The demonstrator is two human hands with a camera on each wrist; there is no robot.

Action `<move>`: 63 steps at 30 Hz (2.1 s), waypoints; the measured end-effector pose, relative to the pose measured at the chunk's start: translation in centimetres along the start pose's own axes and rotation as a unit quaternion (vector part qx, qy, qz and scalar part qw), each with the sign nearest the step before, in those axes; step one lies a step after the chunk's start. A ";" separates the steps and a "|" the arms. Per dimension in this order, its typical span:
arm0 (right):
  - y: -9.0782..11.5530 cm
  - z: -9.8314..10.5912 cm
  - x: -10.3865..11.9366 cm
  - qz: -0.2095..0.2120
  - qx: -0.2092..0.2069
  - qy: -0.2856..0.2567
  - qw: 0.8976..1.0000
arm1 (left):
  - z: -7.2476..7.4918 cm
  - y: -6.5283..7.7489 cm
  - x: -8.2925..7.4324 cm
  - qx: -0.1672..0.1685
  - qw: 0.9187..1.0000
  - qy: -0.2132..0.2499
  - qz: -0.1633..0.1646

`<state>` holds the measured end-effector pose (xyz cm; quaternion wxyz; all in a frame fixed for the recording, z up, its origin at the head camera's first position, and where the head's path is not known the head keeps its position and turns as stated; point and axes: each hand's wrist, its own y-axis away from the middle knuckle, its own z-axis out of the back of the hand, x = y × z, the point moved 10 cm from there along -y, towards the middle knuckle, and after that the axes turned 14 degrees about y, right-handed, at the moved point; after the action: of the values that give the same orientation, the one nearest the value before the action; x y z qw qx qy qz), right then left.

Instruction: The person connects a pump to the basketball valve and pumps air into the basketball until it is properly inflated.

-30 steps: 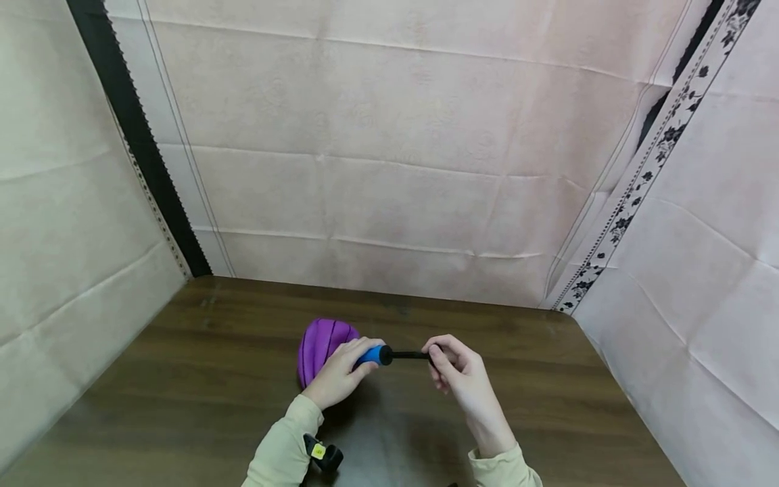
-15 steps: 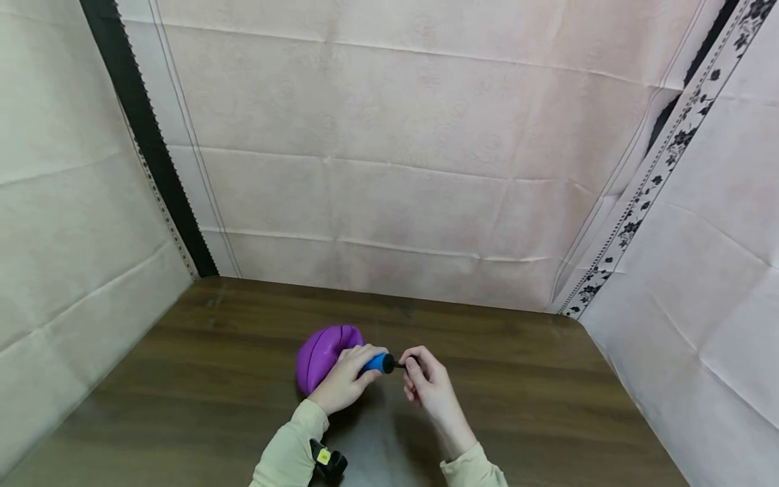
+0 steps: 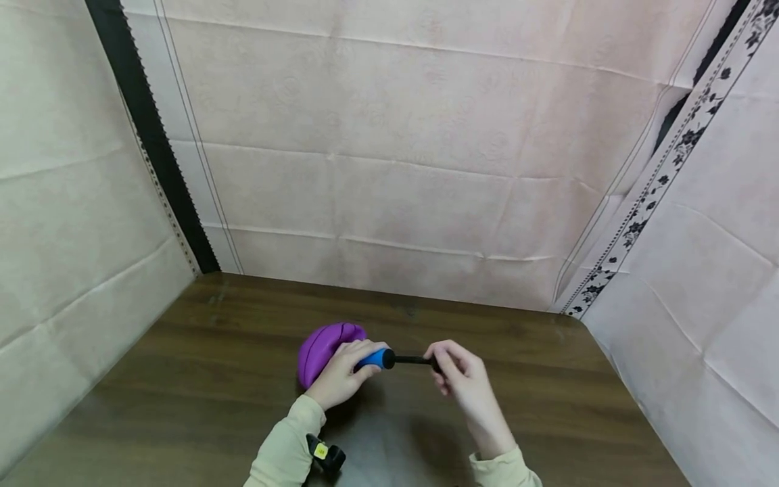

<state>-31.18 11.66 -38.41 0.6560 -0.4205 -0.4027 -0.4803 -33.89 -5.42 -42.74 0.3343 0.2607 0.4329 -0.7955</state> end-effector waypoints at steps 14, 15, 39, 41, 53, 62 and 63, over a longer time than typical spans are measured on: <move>-0.8 -2.6 -0.2 0.059 0.053 -0.028 0.996 | -1.1 -0.6 -1.9 0.003 0.999 0.014 -0.029; -0.9 -3.0 -0.5 0.062 0.060 -0.030 0.996 | -1.2 -0.7 -2.1 0.007 0.999 0.013 -0.035; 0.7 -3.2 2.4 0.106 0.105 -0.069 0.986 | 0.1 -0.9 -3.3 0.003 0.997 0.044 -0.068; 0.1 -4.0 1.1 0.102 0.110 -0.070 0.986 | -0.2 -0.9 -3.6 0.005 0.997 0.031 -0.077; 1.9 0.0 4.4 0.092 0.038 -0.008 0.995 | 1.3 -0.8 -4.3 -0.002 0.994 0.001 -0.107; 1.9 -1.4 5.1 0.148 0.065 -0.059 0.985 | 1.1 -0.7 -3.1 0.007 0.998 0.010 -0.067; 1.6 -2.0 4.6 0.144 0.071 -0.060 0.985 | 1.0 -0.6 -3.2 0.008 0.998 0.008 -0.068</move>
<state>-28.39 8.73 -35.07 0.7208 -0.4549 -0.4097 -0.3250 -32.45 -5.08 -39.72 0.2741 0.2395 0.4459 -0.8177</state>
